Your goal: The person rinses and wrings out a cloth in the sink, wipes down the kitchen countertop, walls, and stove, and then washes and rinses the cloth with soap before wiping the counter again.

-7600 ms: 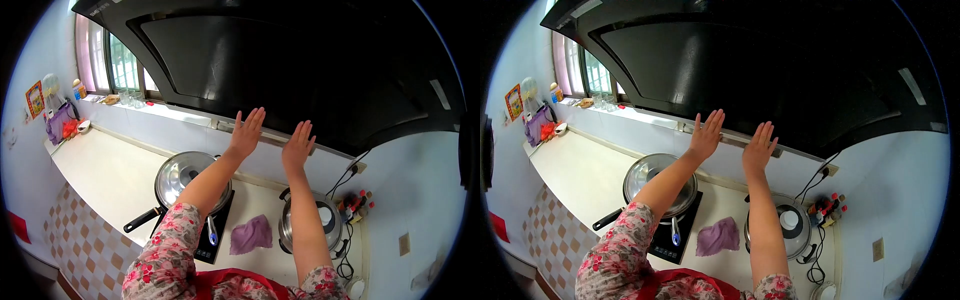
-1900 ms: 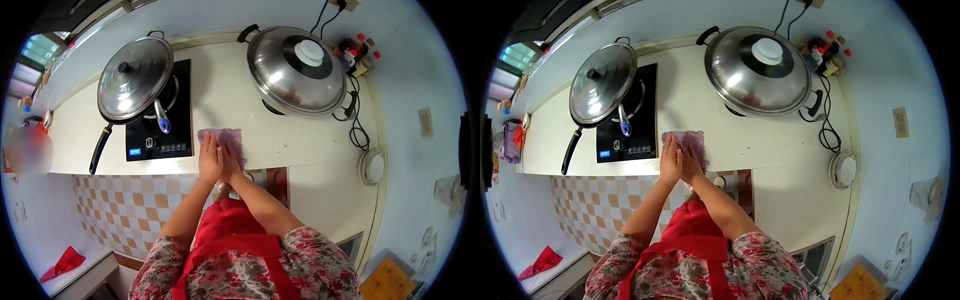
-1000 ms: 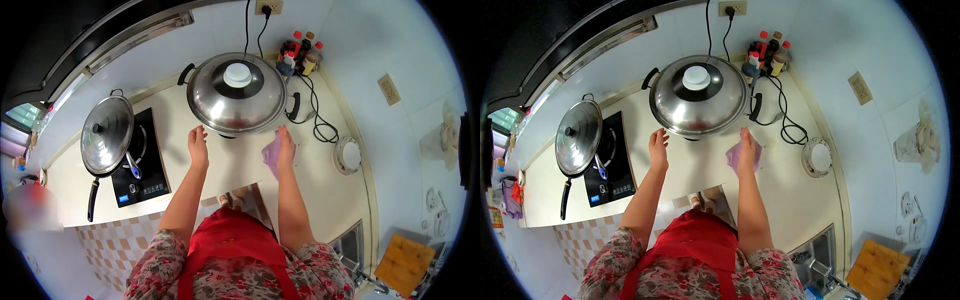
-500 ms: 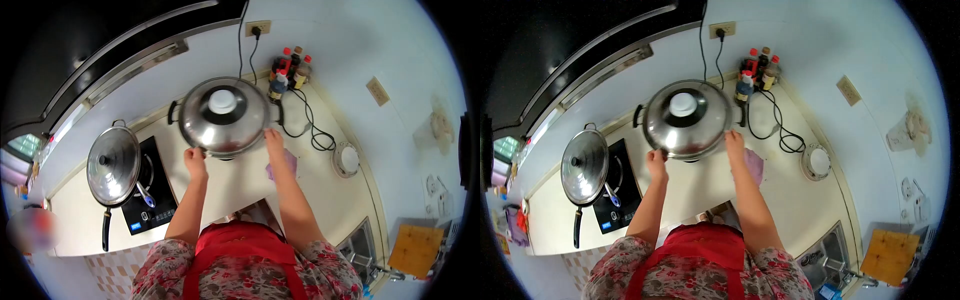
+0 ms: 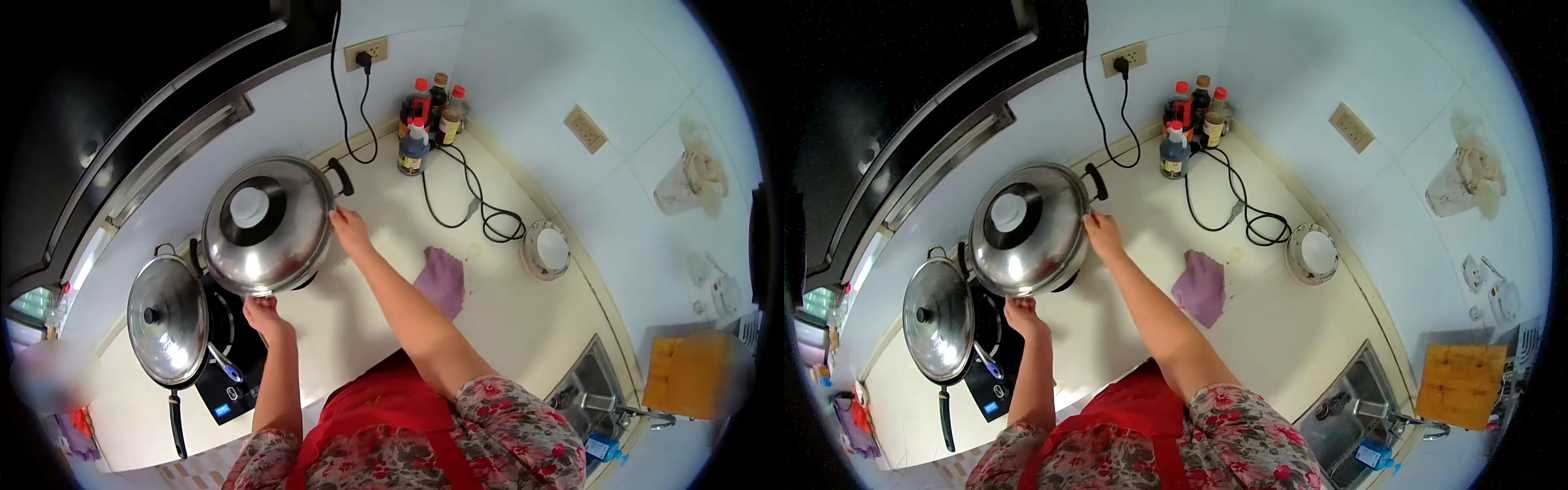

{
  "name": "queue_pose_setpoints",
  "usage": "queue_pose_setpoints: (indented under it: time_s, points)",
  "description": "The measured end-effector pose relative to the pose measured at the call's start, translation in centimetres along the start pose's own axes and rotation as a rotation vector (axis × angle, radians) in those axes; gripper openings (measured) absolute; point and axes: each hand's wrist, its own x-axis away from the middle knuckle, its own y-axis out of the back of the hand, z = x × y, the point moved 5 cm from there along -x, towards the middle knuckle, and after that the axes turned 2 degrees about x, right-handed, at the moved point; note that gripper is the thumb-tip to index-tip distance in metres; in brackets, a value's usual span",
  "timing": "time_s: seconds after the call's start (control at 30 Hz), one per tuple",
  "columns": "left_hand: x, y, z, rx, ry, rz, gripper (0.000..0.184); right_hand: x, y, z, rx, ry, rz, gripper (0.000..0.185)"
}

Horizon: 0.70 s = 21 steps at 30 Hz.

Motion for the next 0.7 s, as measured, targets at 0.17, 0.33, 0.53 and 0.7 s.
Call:
queue_pose_setpoints:
  time_s: [0.17,0.33,0.53,0.7]
  points:
    - [6.1,0.0,8.1,-0.333,0.034,0.195,0.008,1.3,5.3,-2.4,-0.036,-0.189,0.100,0.034]
    - [11.1,-11.4,16.2,-0.517,0.064,0.661,0.008,-2.1,19.5,-9.1,0.659,0.020,-0.382,0.026]
    - [12.5,-24.1,24.7,-0.820,-0.078,0.910,0.026,-10.8,27.3,-13.2,0.924,-0.103,-0.315,0.055]
    - [11.9,-31.0,28.6,-0.958,-0.349,0.837,0.064,-15.8,30.2,-12.6,1.075,-0.286,-0.185,0.058]
